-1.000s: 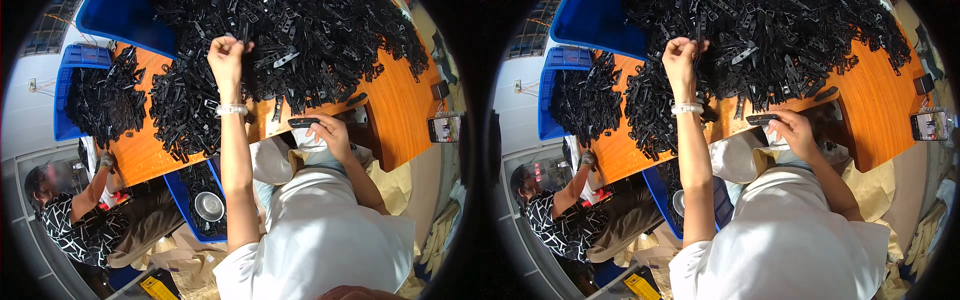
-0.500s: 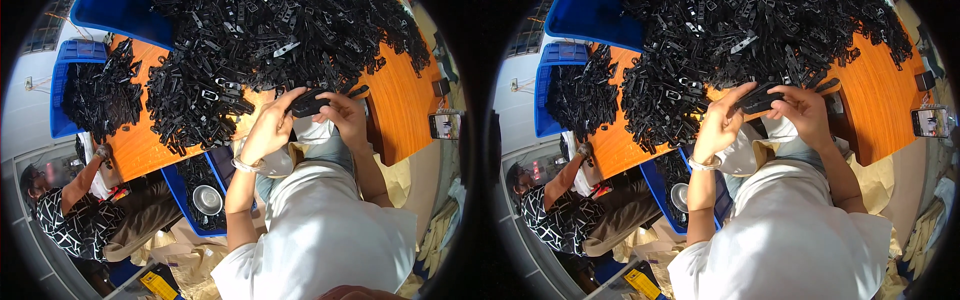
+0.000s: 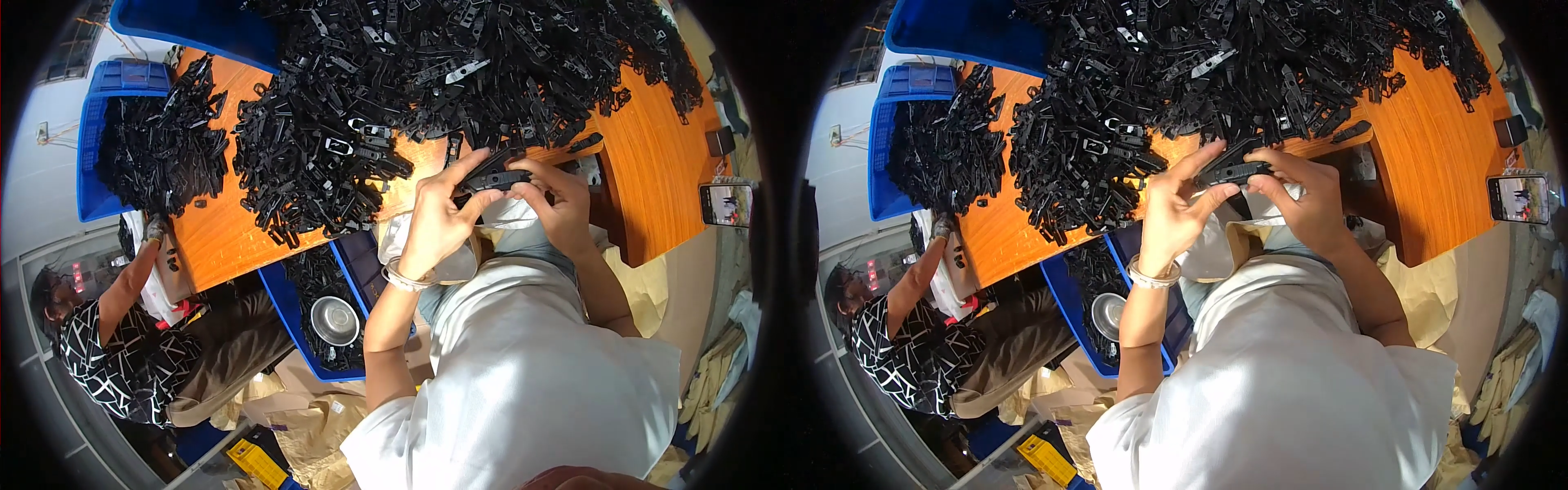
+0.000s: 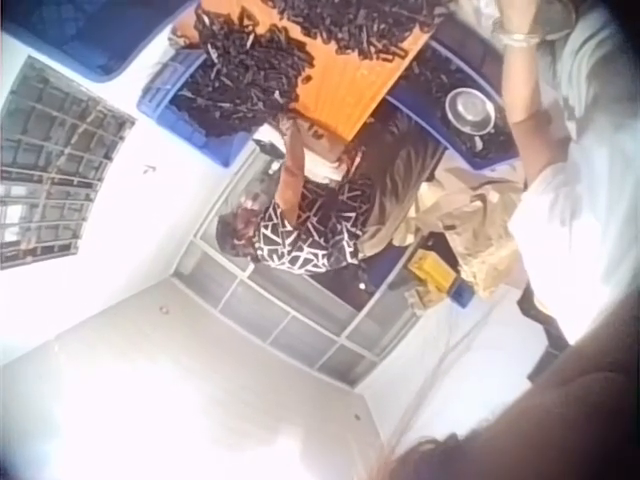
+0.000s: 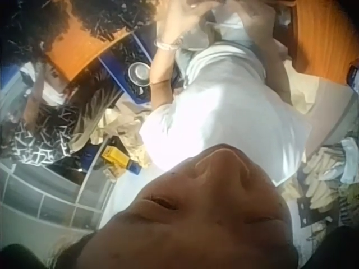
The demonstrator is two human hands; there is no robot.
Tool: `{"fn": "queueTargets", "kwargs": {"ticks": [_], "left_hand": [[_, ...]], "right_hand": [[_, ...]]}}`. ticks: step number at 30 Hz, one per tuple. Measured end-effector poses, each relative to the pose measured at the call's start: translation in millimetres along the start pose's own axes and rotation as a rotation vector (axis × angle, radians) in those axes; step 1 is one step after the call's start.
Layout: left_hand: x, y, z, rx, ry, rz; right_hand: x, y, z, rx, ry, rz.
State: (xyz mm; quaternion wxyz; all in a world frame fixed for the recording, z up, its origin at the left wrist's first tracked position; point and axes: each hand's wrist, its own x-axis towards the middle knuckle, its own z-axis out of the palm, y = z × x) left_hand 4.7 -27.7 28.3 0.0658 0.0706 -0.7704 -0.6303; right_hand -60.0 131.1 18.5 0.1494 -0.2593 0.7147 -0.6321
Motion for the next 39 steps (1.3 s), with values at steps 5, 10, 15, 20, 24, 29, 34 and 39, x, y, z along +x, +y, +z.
{"fn": "queueTargets", "kwargs": {"ticks": [5, 10, 15, 20, 24, 29, 34, 39], "left_hand": [[-7, 11, -1, 0.241, 0.001, 0.092], [-11, 1, -3, 0.266, -0.043, 0.172], [-13, 0, -1, 0.201, -0.05, 0.163], [-17, -5, -3, 0.087, -0.005, 0.058], [-17, -11, -9, 0.185, -0.049, 0.121], [-1, -40, -50, 0.656, 0.225, 0.239], [27, -39, -86, 1.106, 0.289, 0.196], [51, -48, -95, 1.306, 0.122, 0.126]], "right_hand": [[9, -7, 4, 0.069, 0.079, -0.111], [9, 7, -3, -0.012, -0.071, -0.075], [7, 21, -3, 0.012, -0.061, -0.028], [9, 13, 6, 0.23, -0.099, 0.045], [4, 24, 7, 0.288, -0.144, 0.108], [0, 36, 13, -0.231, -0.257, -0.119], [-12, 46, 14, -0.18, -0.268, -0.044], [-15, 48, 3, -0.143, -0.258, 0.061]]}}
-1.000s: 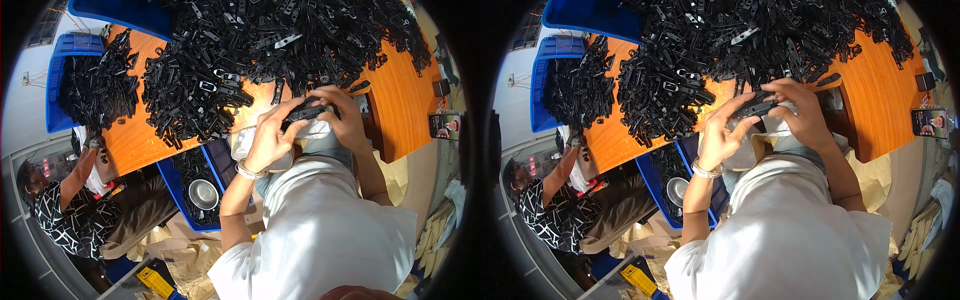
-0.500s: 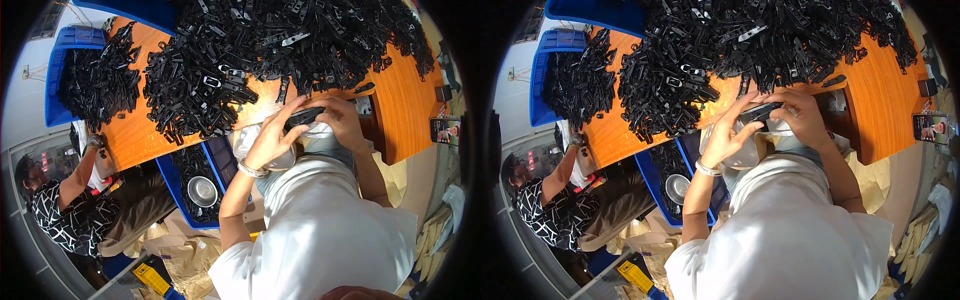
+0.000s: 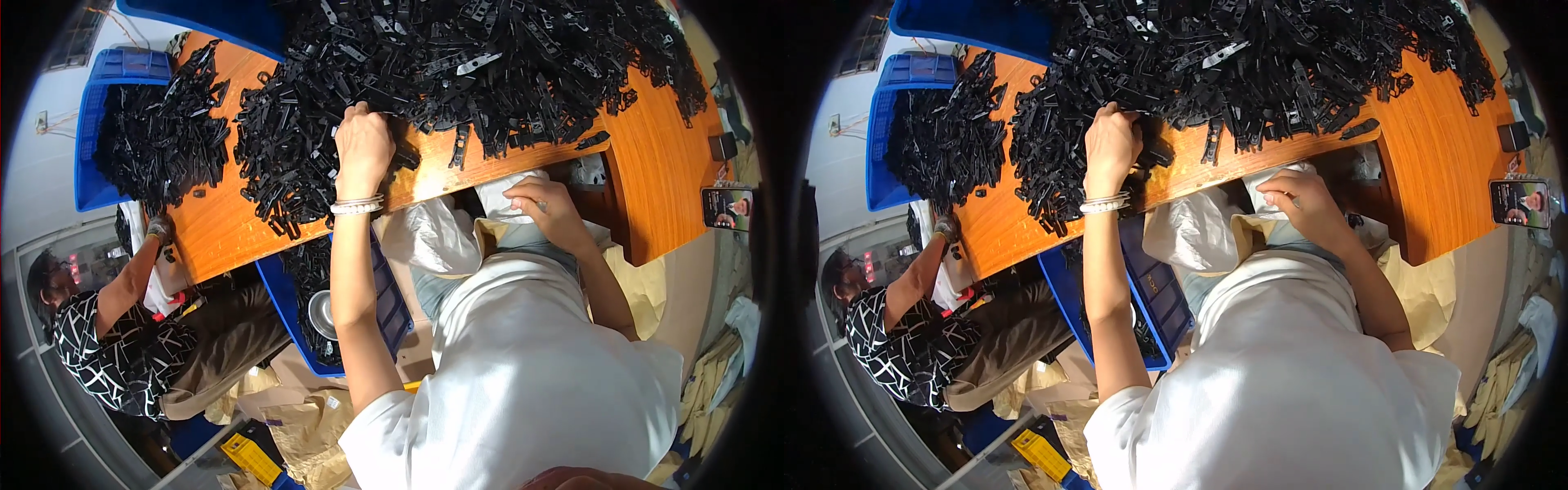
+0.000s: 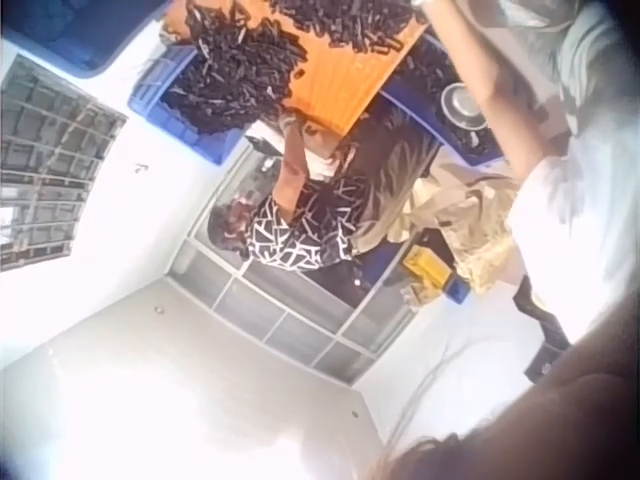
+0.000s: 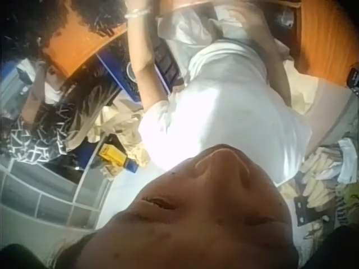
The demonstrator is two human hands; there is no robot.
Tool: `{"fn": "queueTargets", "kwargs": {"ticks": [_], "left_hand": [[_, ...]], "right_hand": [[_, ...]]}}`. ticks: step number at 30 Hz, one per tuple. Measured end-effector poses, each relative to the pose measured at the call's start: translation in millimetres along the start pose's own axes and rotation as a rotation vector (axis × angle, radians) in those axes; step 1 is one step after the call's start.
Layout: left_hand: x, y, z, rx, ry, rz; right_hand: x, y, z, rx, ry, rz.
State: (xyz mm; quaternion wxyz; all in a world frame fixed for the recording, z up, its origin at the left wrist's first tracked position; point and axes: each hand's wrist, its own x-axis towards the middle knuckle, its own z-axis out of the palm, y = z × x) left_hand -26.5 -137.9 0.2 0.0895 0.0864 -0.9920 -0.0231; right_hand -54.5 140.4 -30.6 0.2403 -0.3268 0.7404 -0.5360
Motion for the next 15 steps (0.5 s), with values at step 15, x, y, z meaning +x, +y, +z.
{"fn": "queueTargets", "kwargs": {"ticks": [15], "left_hand": [[-6, 7, -19, -0.156, 0.202, 0.02]], "right_hand": [[10, 73, -144, -0.555, 0.941, 0.13]]}}
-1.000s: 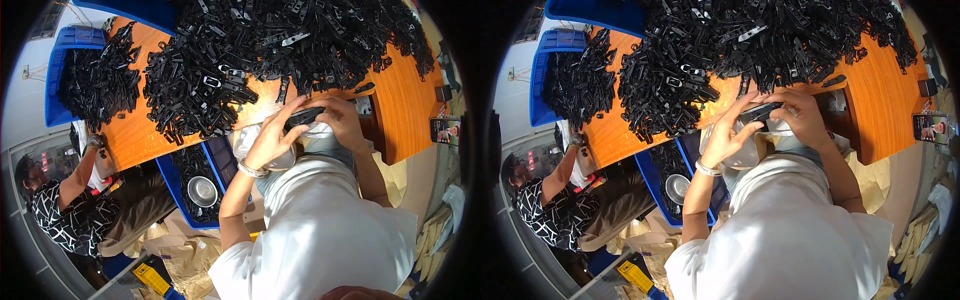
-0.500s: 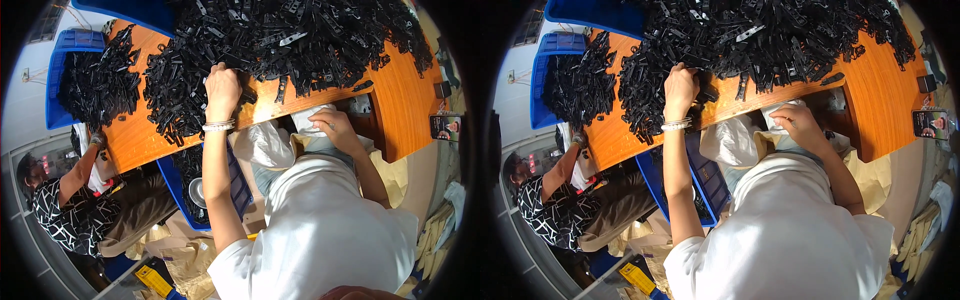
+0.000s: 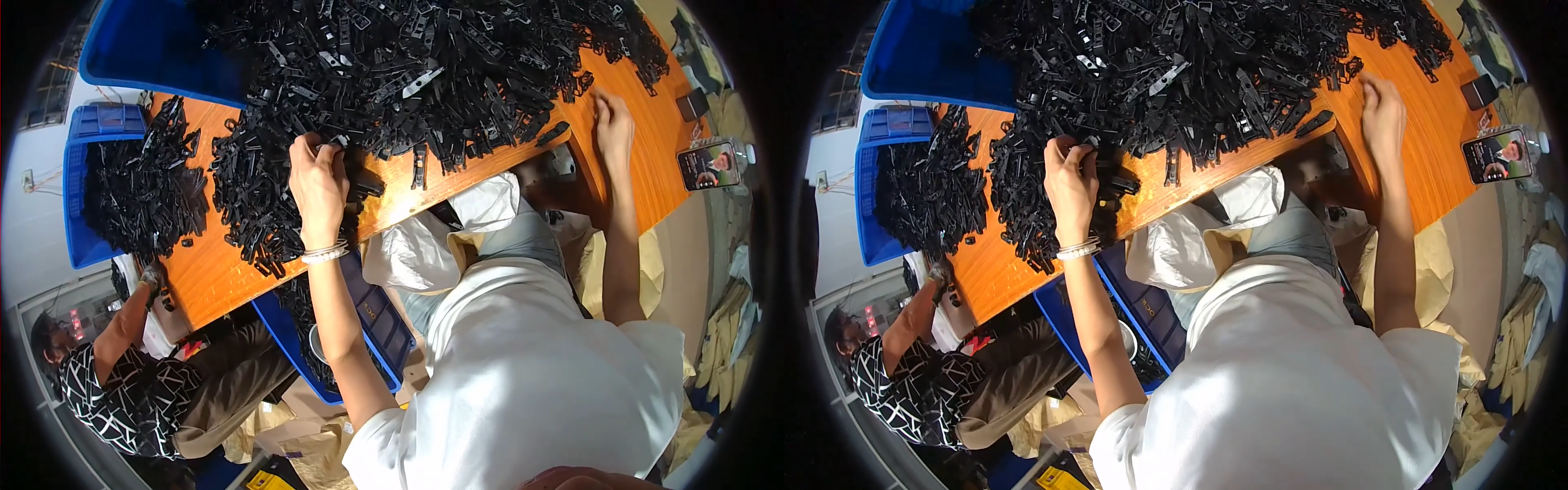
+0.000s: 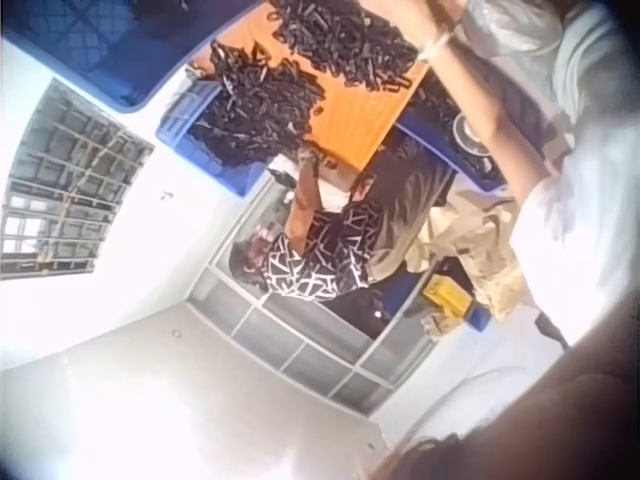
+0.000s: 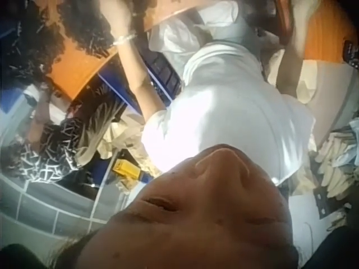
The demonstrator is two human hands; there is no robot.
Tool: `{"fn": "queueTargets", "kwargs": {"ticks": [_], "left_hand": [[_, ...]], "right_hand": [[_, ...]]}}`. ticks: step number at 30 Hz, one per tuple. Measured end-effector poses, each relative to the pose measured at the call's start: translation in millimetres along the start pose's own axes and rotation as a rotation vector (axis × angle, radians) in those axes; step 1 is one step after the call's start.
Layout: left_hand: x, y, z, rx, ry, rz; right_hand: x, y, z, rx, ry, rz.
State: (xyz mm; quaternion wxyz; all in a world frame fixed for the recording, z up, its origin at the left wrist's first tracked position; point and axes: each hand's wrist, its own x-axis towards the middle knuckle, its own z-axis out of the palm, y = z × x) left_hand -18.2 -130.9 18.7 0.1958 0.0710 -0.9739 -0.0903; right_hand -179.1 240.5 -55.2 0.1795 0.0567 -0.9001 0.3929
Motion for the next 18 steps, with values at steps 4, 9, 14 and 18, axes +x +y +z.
{"fn": "queueTargets", "kwargs": {"ticks": [4, 9, 14, 18], "left_hand": [[1, 4, 5, -0.073, 0.151, 0.002], [-3, 28, -2, -0.31, 0.151, -0.1], [-11, 57, -4, -0.493, 0.158, -0.159], [-23, 70, 9, -0.933, 0.09, -0.355]], "right_hand": [[38, 18, 6, -0.325, -0.005, -0.207], [51, 21, -4, -0.129, -0.289, 0.036], [45, 41, -24, 0.084, -0.351, 0.129], [31, 29, -39, 0.404, -0.314, 0.391]]}}
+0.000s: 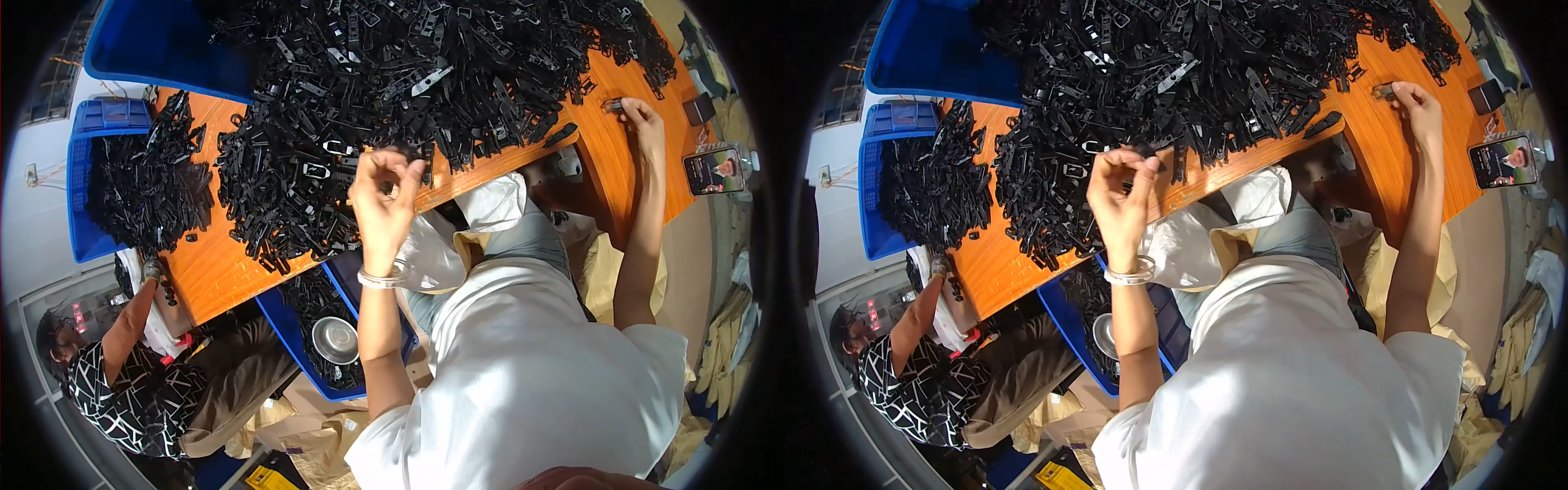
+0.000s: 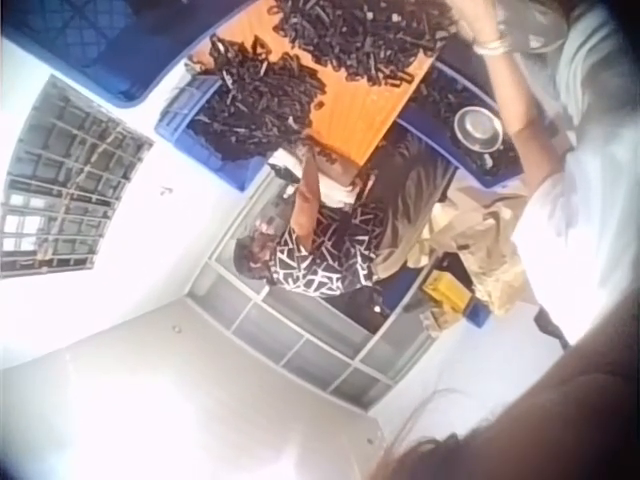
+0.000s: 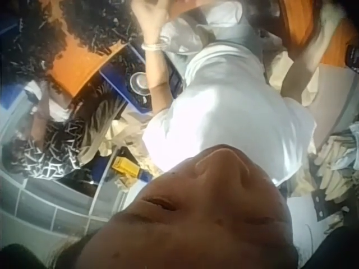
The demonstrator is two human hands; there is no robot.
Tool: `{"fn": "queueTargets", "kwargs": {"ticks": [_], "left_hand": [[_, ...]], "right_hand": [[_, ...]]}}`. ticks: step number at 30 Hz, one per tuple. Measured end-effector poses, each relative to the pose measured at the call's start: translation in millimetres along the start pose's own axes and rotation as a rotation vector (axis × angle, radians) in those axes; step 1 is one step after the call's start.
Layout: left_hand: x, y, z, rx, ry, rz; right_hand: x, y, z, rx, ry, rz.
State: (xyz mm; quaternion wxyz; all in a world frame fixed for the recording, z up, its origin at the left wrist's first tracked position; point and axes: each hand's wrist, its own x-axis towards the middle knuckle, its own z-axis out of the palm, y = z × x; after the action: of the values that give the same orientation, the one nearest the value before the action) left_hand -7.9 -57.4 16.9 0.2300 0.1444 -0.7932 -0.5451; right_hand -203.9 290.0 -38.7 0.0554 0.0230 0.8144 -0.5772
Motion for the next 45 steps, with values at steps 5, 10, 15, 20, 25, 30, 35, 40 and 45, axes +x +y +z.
{"fn": "queueTargets", "kwargs": {"ticks": [5, 10, 15, 20, 25, 30, 35, 40, 45], "left_hand": [[-6, -3, 18, -0.4, -0.159, -0.15], [-11, -3, 15, -0.606, -0.203, -0.236], [-17, 0, 32, -0.743, -0.351, -0.247], [-26, 3, 41, -0.744, -0.337, -0.181], [-31, 11, 39, -0.401, -0.261, 0.001], [-35, 10, 37, -0.509, -0.251, -0.029], [-36, -1, 44, -0.93, -0.386, -0.287], [-29, -1, 76, -0.715, -0.48, -0.3], [-16, -1, 136, 0.144, -0.381, 0.496]], "right_hand": [[-7, 2, 6, 0.222, 0.21, 0.02], [-14, -9, 17, 0.258, 0.158, -0.067], [-74, -64, 70, 0.279, -0.135, -0.226], [-126, -106, 115, -0.054, -0.38, -0.715], [-135, -103, 136, -0.052, -0.357, -0.938], [-143, -111, 136, -0.155, -0.439, -0.889], [-142, -97, 126, -0.114, -0.303, -0.915], [-141, -43, 98, 0.153, 0.086, -0.516], [-118, -22, 56, 0.349, 0.315, -0.194]]}}
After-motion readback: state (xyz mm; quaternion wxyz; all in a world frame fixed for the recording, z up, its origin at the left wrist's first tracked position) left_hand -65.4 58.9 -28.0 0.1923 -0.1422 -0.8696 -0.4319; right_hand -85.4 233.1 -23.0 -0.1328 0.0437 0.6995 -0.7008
